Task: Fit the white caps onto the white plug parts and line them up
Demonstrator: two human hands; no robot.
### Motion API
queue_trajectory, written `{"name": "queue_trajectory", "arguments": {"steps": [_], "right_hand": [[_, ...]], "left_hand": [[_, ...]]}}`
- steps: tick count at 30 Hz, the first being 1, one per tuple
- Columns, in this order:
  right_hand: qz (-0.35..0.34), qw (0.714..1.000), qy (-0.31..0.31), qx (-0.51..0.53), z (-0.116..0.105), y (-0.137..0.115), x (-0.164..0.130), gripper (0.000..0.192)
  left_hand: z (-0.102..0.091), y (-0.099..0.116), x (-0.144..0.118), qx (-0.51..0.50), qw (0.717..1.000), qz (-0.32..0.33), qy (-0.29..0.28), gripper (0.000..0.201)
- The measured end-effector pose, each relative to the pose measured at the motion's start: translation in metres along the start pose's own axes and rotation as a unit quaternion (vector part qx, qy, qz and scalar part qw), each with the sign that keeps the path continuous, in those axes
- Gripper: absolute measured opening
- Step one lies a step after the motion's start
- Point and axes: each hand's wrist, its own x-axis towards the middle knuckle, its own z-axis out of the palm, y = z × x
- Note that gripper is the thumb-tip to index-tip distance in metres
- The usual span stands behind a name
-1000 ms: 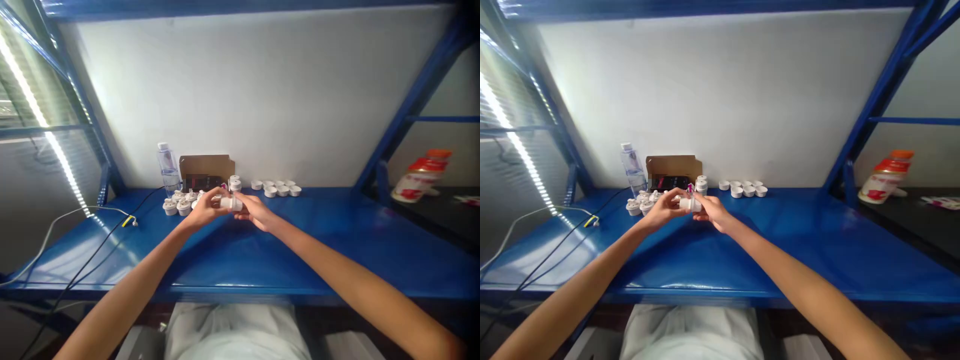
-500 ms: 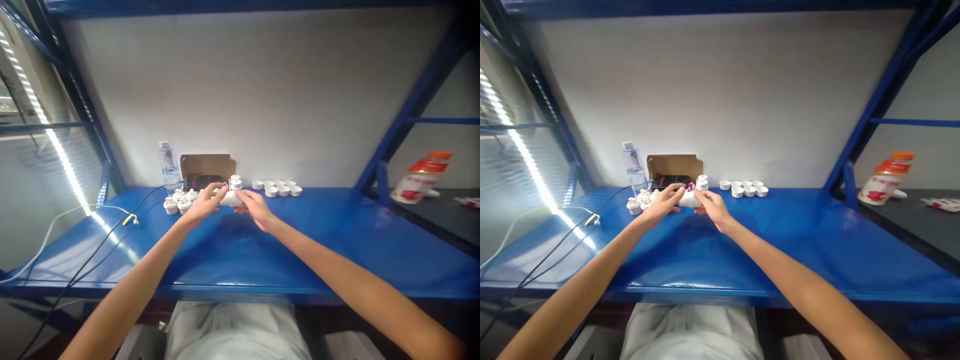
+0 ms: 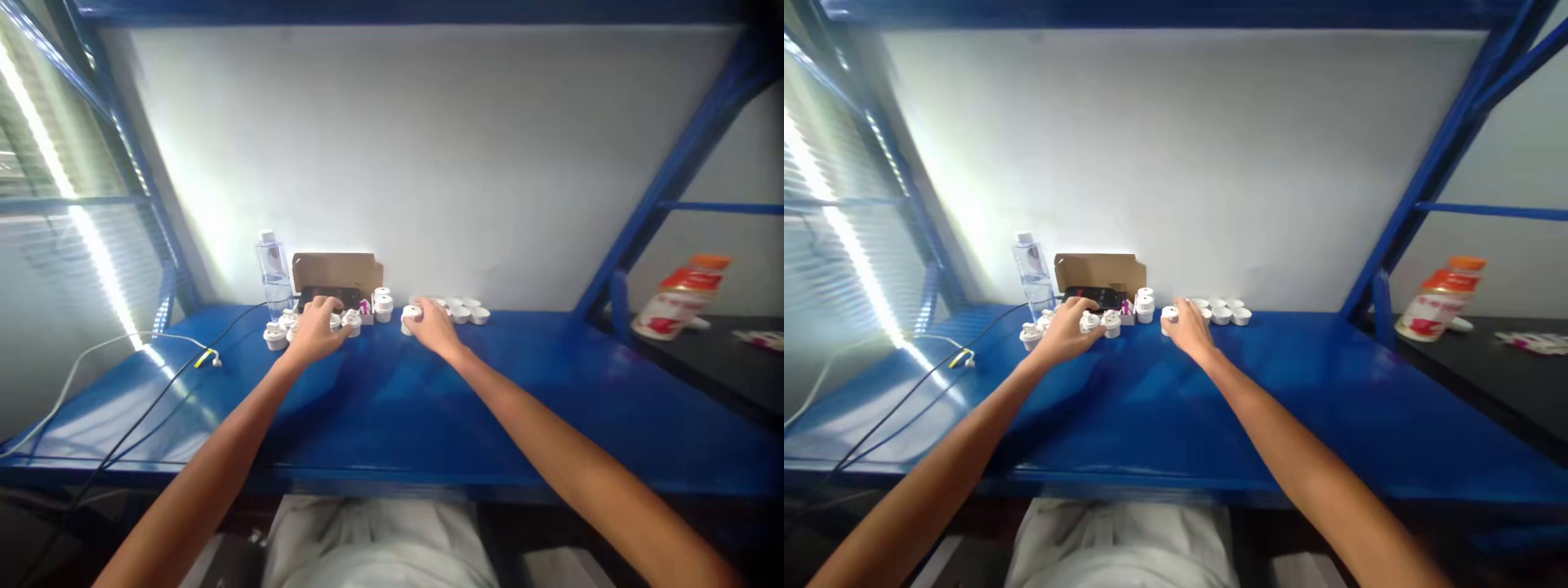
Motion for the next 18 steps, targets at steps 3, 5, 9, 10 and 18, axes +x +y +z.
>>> {"name": "queue_trajectory", "arguments": {"steps": [3, 5, 9, 10, 18], "right_hand": [[-0.006, 0.999, -0.022, -0.040, 0.010, 0.003, 0.020, 0.036], [-0.009, 0.996, -0.044, -0.071, 0.013, 0.002, 0.034, 0.034], [-0.015, 0.985, -0.079, -0.150, 0.009, 0.004, 0.052, 0.040], [-0.018, 0.981, -0.091, -0.169, 0.007, 0.006, 0.053, 0.043], [-0.051, 0.988, -0.146, -0.015, -0.008, 0.014, 0.031, 0.065]], "left_hand": [[-0.001, -0.005, 0.000, 0.011, 1.000, -0.003, -0.004, 0.033], [0.000, -0.004, -0.001, 0.015, 1.000, -0.002, -0.017, 0.032], [0.007, -0.001, -0.006, 0.062, 0.997, -0.003, -0.053, 0.036], [0.009, 0.000, -0.007, 0.080, 0.995, -0.004, -0.060, 0.037], [0.008, -0.006, -0.010, 0.140, 0.985, -0.005, -0.102, 0.040]]}}
